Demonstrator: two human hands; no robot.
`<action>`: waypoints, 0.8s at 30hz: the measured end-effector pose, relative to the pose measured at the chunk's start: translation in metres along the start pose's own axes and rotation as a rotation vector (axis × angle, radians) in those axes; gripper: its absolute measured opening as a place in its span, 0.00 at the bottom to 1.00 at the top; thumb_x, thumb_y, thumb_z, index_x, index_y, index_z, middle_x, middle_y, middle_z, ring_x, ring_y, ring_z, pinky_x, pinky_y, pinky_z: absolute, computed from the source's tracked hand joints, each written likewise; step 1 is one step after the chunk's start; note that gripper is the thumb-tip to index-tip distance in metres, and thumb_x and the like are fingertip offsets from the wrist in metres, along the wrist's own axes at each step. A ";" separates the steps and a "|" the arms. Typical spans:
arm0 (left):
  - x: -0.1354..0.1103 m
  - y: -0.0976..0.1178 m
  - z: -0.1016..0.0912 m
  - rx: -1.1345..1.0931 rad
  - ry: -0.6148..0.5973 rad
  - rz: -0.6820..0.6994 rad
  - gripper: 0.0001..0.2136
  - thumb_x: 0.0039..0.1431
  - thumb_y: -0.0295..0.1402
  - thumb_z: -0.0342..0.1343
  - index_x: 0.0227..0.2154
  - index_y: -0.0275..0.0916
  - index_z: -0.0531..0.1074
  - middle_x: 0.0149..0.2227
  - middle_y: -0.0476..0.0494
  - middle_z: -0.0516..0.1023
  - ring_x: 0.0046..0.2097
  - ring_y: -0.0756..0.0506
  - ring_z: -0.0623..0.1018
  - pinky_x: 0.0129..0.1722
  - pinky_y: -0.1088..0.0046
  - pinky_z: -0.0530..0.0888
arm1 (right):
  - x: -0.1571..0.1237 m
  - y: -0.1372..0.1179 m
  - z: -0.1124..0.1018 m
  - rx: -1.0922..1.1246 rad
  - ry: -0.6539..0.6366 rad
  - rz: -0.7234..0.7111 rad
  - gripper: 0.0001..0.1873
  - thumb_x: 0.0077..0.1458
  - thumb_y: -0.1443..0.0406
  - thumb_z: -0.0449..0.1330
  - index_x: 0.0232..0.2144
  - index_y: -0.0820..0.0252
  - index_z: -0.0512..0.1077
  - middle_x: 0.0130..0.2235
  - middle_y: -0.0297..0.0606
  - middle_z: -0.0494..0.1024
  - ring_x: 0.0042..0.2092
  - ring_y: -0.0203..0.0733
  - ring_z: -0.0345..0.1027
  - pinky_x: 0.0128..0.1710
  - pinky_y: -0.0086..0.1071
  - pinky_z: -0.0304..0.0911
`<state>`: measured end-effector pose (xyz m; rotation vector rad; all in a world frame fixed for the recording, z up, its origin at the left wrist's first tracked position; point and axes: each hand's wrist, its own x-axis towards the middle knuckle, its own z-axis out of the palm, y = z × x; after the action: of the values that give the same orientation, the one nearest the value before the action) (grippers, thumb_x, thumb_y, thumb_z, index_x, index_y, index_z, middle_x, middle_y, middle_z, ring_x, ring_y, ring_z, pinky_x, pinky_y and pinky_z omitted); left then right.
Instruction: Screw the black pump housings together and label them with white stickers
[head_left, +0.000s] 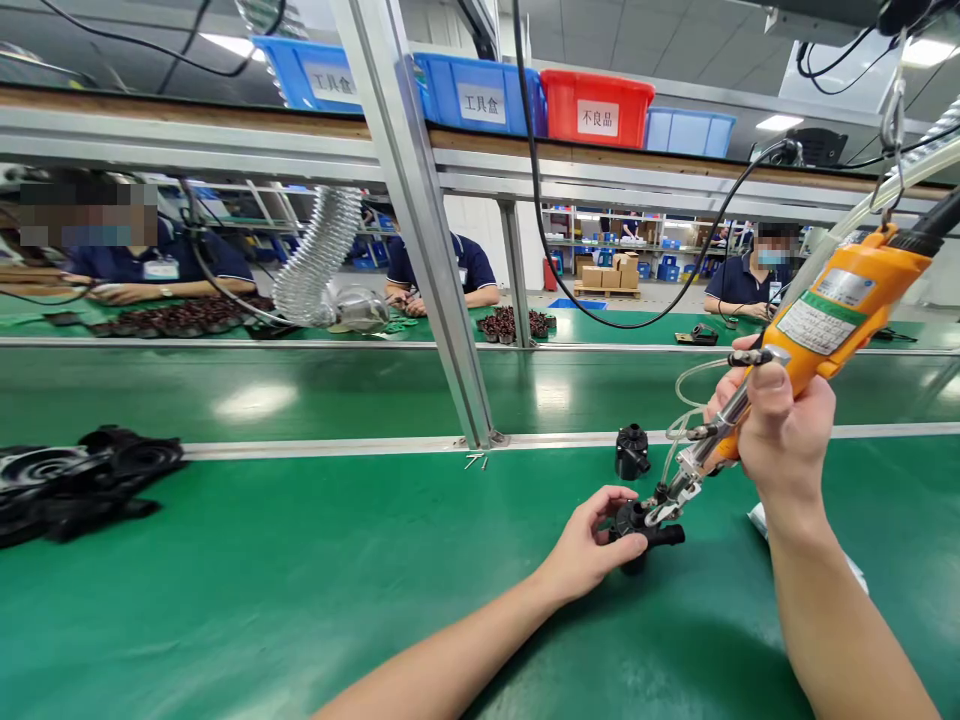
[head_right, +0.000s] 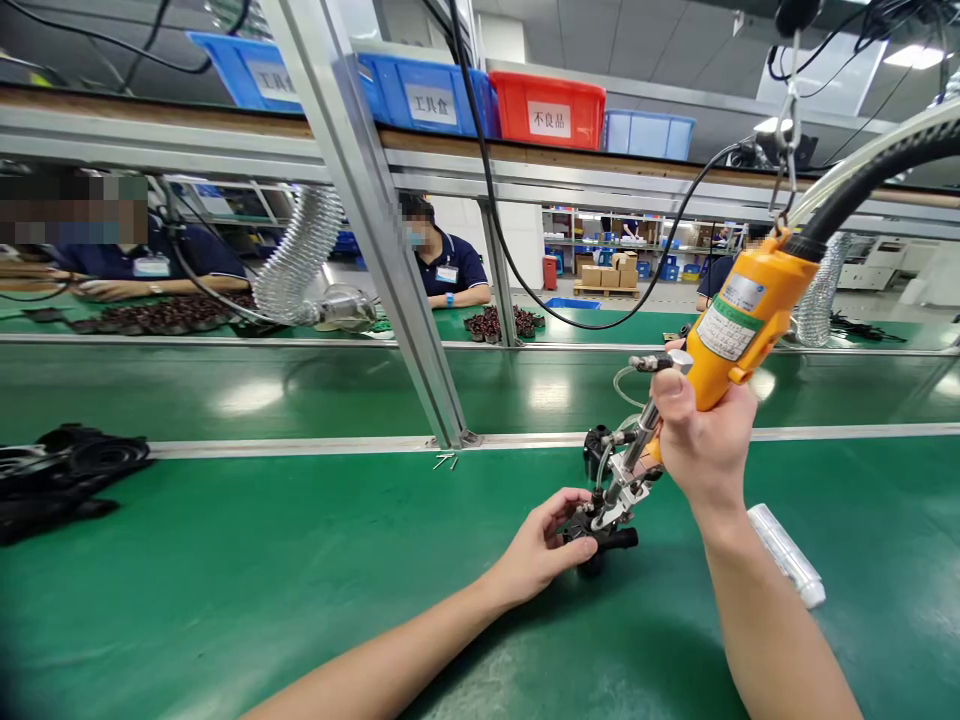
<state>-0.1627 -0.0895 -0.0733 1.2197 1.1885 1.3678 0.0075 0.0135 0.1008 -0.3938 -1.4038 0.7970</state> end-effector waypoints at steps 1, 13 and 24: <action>0.000 0.000 0.000 -0.005 -0.004 0.001 0.27 0.49 0.43 0.74 0.50 0.41 0.73 0.49 0.42 0.78 0.51 0.41 0.77 0.46 0.71 0.72 | -0.002 0.000 0.004 0.020 -0.006 0.006 0.30 0.54 0.39 0.64 0.39 0.58 0.71 0.25 0.31 0.66 0.27 0.38 0.65 0.28 0.33 0.67; 0.001 0.005 0.003 -0.025 -0.008 -0.005 0.28 0.48 0.45 0.74 0.48 0.39 0.73 0.47 0.43 0.77 0.50 0.41 0.75 0.48 0.70 0.70 | -0.018 -0.004 0.028 -0.044 -0.036 0.041 0.28 0.49 0.41 0.68 0.32 0.57 0.67 0.21 0.28 0.66 0.21 0.35 0.60 0.21 0.32 0.62; -0.002 -0.014 0.000 -0.253 -0.012 0.063 0.24 0.58 0.47 0.67 0.42 0.46 0.56 0.48 0.45 0.76 0.46 0.44 0.77 0.48 0.66 0.70 | 0.006 0.003 -0.002 0.008 0.175 -0.111 0.27 0.47 0.46 0.71 0.38 0.57 0.71 0.28 0.33 0.70 0.26 0.38 0.66 0.25 0.33 0.66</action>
<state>-0.1624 -0.0905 -0.0872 1.0903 0.9423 1.5055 0.0087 0.0197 0.1025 -0.3673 -1.2477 0.6607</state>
